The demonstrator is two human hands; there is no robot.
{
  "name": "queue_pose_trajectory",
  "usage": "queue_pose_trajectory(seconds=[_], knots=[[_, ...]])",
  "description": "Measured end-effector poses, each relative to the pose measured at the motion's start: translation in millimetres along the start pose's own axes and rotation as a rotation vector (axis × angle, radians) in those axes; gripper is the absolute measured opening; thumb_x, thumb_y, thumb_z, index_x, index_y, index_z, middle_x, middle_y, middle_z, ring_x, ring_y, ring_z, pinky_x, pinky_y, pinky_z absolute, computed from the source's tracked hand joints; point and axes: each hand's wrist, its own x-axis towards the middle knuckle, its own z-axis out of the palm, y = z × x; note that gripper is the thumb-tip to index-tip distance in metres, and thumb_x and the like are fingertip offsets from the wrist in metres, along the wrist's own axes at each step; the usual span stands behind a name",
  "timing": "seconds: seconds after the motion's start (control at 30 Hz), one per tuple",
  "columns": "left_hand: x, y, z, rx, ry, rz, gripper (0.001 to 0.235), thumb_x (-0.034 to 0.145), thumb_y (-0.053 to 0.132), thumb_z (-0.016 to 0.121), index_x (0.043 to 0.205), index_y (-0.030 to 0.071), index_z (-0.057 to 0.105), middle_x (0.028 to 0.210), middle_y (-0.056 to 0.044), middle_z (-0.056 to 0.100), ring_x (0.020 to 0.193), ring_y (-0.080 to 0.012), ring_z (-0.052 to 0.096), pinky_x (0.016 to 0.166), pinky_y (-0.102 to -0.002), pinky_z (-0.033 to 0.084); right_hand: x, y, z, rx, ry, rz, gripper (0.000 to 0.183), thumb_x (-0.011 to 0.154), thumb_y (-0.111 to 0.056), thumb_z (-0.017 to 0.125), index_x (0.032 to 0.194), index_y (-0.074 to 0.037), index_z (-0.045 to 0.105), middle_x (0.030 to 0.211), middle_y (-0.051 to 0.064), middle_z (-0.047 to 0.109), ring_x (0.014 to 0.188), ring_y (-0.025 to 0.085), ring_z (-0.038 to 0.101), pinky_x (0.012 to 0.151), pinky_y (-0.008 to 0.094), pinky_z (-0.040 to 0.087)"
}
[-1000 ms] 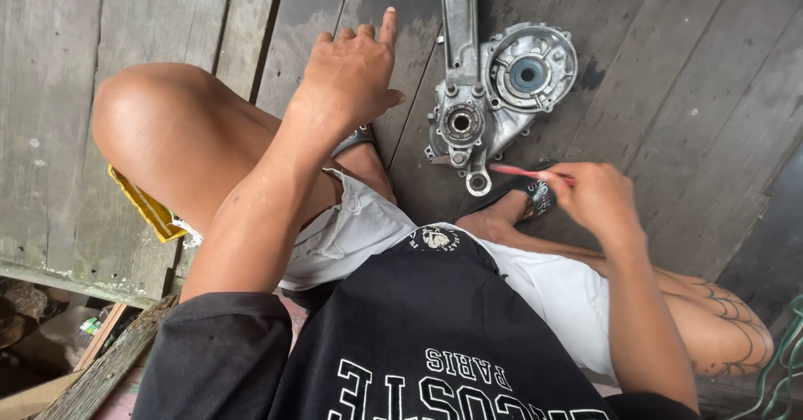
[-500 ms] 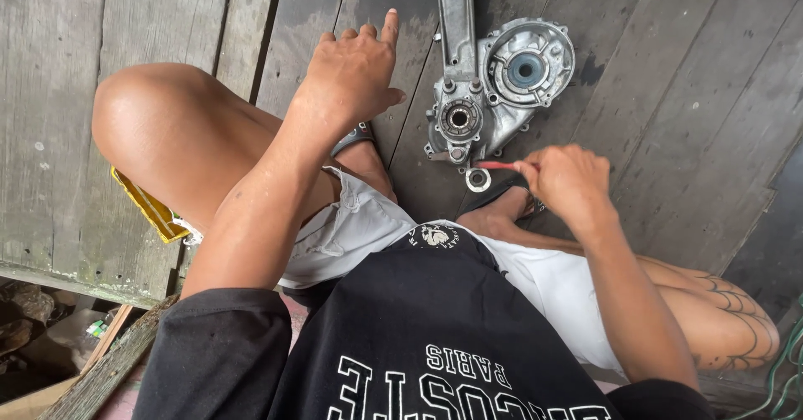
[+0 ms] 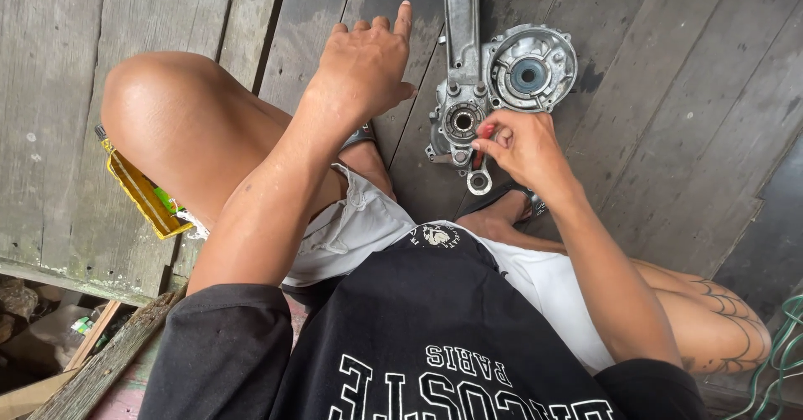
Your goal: Cleaning a metal engine component using a small brush to scrub away dirt.
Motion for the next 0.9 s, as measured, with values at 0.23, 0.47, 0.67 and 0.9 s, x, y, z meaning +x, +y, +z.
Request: queue_pose_trajectory(seconds=[0.23,0.47,0.67,0.9], knots=[[2,1,-1,0.001,-0.003,0.006,0.102,0.079,0.052,0.083,0.153,-0.005,0.042,0.109,-0.019,0.071,0.093,-0.0312,0.070,0.079,-0.044,0.051,-25,-5,7,-0.280,0.186,-0.171,0.009,0.088,-0.008,0.079,0.090,-0.002,0.073,0.082,0.005,0.070,0.067,0.020,0.059,0.064,0.033,0.048],[3,0,-1,0.008,0.023,0.009,0.103,0.078,0.051,0.083,0.154,-0.004,0.040,0.111,-0.019,0.070,0.094,-0.0330,0.070,0.082,-0.047,0.052,-26,3,9,-0.181,0.255,-0.188,0.010,0.086,0.001,0.079,0.094,0.003,0.073,0.091,0.010,0.073,0.065,0.019,0.059,0.062,0.031,0.050],[-4,4,-10,0.012,-0.021,0.014,0.103,0.080,0.050,0.081,0.156,-0.004,0.037,0.113,-0.019,0.069,0.095,-0.0334,0.069,0.083,-0.045,0.051,-33,22,1,-0.292,0.311,-0.191,0.011,0.087,0.002,0.078,0.098,0.003,0.075,0.091,0.011,0.072,0.068,0.021,0.060,0.063,0.032,0.051],[0,0,-2,0.014,-0.021,0.001,0.104,0.079,0.052,0.081,0.156,-0.003,0.038,0.115,-0.018,0.068,0.097,-0.0333,0.068,0.082,-0.045,0.051,-45,37,-7,0.246,0.386,0.111,0.011,0.093,0.006,0.076,0.101,0.000,0.071,0.090,0.007,0.072,0.076,0.011,0.065,0.074,0.023,0.055]])
